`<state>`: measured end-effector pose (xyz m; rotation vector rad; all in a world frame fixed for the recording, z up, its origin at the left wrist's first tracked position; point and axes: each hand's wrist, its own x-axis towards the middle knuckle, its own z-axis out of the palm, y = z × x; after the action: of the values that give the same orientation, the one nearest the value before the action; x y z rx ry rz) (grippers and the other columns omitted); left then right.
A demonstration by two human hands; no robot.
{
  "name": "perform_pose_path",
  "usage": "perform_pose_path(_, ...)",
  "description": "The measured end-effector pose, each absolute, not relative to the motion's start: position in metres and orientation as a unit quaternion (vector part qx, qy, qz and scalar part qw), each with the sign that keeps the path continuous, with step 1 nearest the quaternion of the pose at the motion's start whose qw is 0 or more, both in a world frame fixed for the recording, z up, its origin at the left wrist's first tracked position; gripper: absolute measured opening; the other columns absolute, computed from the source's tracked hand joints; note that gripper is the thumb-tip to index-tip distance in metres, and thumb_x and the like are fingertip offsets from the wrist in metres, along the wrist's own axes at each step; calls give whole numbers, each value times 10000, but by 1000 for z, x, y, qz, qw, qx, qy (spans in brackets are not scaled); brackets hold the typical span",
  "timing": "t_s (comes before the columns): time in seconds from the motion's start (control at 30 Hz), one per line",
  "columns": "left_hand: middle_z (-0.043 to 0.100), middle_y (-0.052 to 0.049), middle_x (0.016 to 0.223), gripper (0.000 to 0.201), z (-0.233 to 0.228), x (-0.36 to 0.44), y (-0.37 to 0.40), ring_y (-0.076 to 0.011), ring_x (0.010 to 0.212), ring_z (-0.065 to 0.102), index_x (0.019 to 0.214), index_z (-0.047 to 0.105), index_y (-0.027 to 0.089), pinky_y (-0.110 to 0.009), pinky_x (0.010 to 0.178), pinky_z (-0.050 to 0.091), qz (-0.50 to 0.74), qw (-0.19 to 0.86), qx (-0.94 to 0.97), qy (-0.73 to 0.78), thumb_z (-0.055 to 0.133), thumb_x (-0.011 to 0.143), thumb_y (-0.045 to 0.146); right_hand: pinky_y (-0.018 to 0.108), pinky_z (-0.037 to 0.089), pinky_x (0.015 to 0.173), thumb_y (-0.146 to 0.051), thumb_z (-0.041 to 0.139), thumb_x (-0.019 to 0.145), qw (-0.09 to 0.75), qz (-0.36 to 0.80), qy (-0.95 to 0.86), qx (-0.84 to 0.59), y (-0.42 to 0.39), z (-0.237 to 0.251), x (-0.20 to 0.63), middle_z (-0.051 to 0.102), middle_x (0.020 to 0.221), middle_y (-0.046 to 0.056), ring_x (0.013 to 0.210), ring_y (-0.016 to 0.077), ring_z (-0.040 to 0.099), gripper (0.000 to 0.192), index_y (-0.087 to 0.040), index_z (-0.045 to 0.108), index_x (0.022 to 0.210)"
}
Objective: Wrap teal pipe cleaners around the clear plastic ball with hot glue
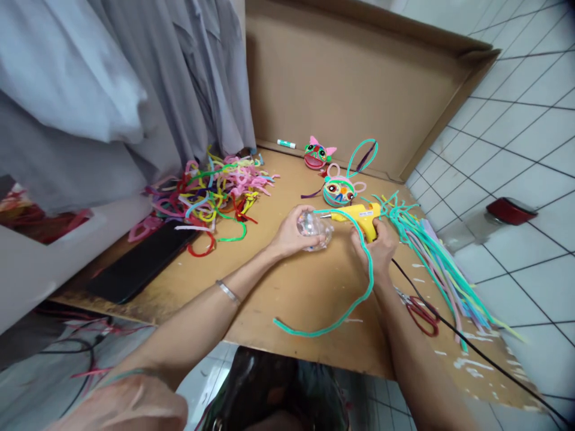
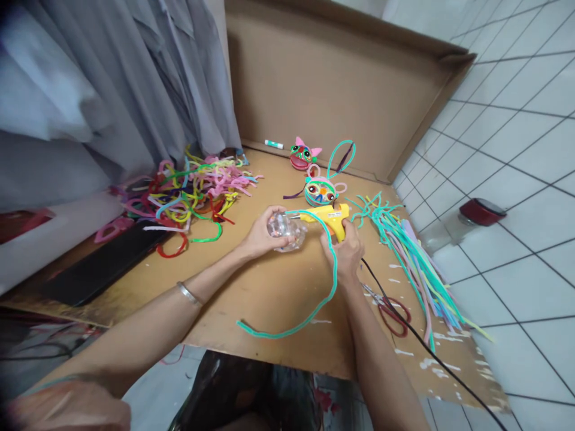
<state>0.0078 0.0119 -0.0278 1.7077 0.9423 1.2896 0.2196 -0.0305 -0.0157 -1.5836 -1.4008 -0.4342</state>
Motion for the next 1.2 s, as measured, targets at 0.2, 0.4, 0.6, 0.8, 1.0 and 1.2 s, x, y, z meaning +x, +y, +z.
perform_pose_path(0.2,622,-65,1151,661,-29,8,12,-241,1069,600,1167,567,181,-355,928,494,501,361,696,367,826,571,298,360,523,726,-449,600,769,474,-224,-592,-613,-36,-14,222,714,909,111,818,254,667,372,-171,641,1014)
perform_pose_path(0.4,631,-68,1143,675,-25,6,11,-234,1045,609,1186,567,179,-358,931,496,494,348,704,373,822,573,301,357,516,762,-436,596,773,465,-222,-604,-608,-40,-9,222,700,905,104,840,247,659,332,-181,627,984)
perform_pose_path(0.6,631,-67,1151,675,-25,6,12,-231,1031,612,1188,577,189,-363,924,502,495,341,706,376,828,569,285,365,514,796,-446,577,775,436,-185,-602,-643,-44,-4,222,700,942,112,881,254,661,363,-178,622,1016)
perform_pose_path(0.8,627,-66,1172,658,-24,6,11,-237,1051,611,1175,580,202,-367,942,494,491,334,710,378,833,574,288,366,524,800,-408,569,757,440,-186,-603,-639,-46,0,220,705,937,108,895,254,665,334,-186,623,1000)
perform_pose_path(1.0,615,-69,1205,664,-26,5,12,-236,1066,610,1183,578,204,-362,950,489,492,321,717,375,832,578,310,364,526,784,-417,555,749,437,-186,-607,-637,-45,2,221,701,923,106,873,248,659,334,-182,624,976)
perform_pose_path(1.2,616,-64,1208,663,-28,5,14,-233,1071,607,1184,578,206,-369,961,486,496,311,721,370,829,581,315,369,527,794,-404,562,748,439,-183,-604,-639,-46,3,221,709,915,111,870,252,663,325,-179,635,971)
